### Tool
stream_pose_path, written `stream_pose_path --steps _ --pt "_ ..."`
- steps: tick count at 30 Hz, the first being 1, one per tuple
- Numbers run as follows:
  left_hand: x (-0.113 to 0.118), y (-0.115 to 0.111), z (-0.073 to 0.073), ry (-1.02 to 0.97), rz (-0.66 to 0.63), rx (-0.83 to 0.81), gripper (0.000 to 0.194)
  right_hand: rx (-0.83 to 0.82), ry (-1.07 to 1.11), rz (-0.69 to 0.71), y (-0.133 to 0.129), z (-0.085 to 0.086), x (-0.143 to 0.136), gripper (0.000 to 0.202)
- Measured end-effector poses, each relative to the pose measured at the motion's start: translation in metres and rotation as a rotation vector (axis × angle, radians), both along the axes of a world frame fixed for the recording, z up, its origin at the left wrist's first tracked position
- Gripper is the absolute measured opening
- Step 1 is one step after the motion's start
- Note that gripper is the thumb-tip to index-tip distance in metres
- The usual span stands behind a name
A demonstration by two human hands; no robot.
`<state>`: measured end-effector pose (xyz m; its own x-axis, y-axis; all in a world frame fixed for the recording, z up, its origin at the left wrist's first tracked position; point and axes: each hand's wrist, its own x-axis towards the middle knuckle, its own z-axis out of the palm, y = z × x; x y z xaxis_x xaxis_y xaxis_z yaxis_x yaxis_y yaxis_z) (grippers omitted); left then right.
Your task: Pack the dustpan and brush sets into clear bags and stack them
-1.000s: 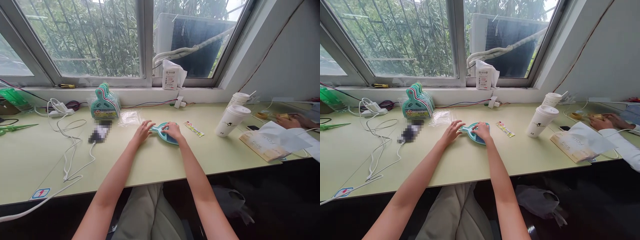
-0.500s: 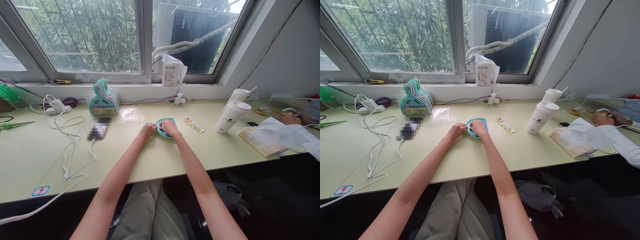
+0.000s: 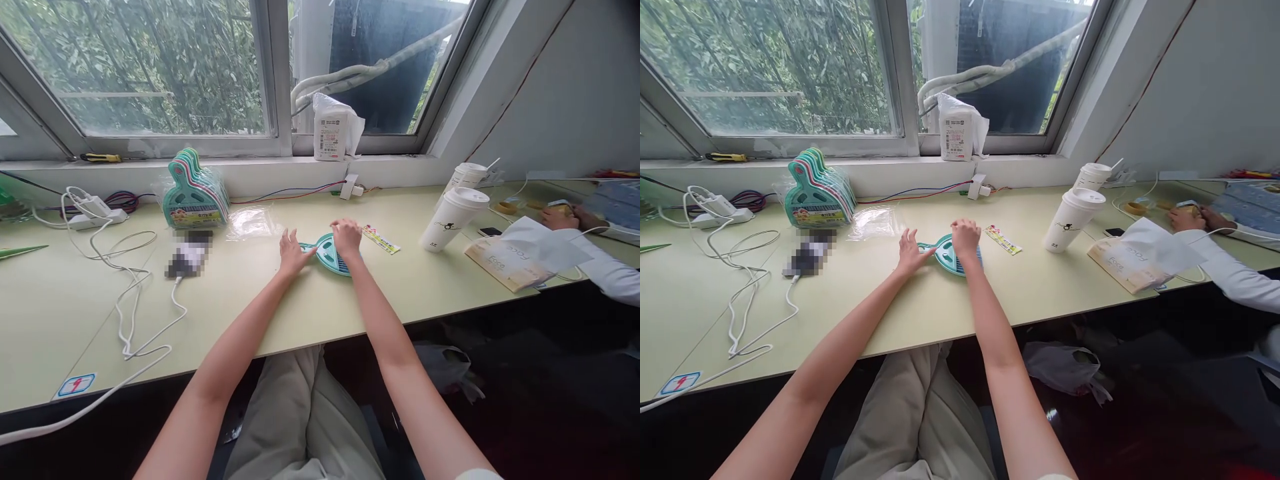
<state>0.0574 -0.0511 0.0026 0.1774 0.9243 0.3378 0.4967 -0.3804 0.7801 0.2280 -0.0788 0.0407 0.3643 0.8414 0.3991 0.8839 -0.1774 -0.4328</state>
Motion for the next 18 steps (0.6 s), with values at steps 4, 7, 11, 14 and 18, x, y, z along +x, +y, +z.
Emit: stream_pose_path --steps 4,7,11,14,18 --pt "-0.006 0.003 0.003 -0.084 -0.144 -0.122 0.057 -0.045 0.055 -0.329 -0.003 -0.015 0.046 0.04" --pt "-0.017 0.008 0.01 -0.111 0.026 -0.037 0.057 -0.193 0.148 -0.328 -0.004 -0.028 0.065 0.041" --pt "-0.027 0.012 0.016 -0.133 0.364 0.072 0.073 -0.118 0.078 -0.176 0.001 -0.034 0.057 0.043" --pt "-0.029 0.012 0.016 -0.243 0.317 -0.137 0.089 -0.081 0.086 -0.163 0.007 -0.036 0.046 0.036" --pt "-0.021 0.008 0.013 -0.486 0.052 -0.441 0.111 -0.211 0.159 -0.138 0.014 -0.042 0.047 0.036"
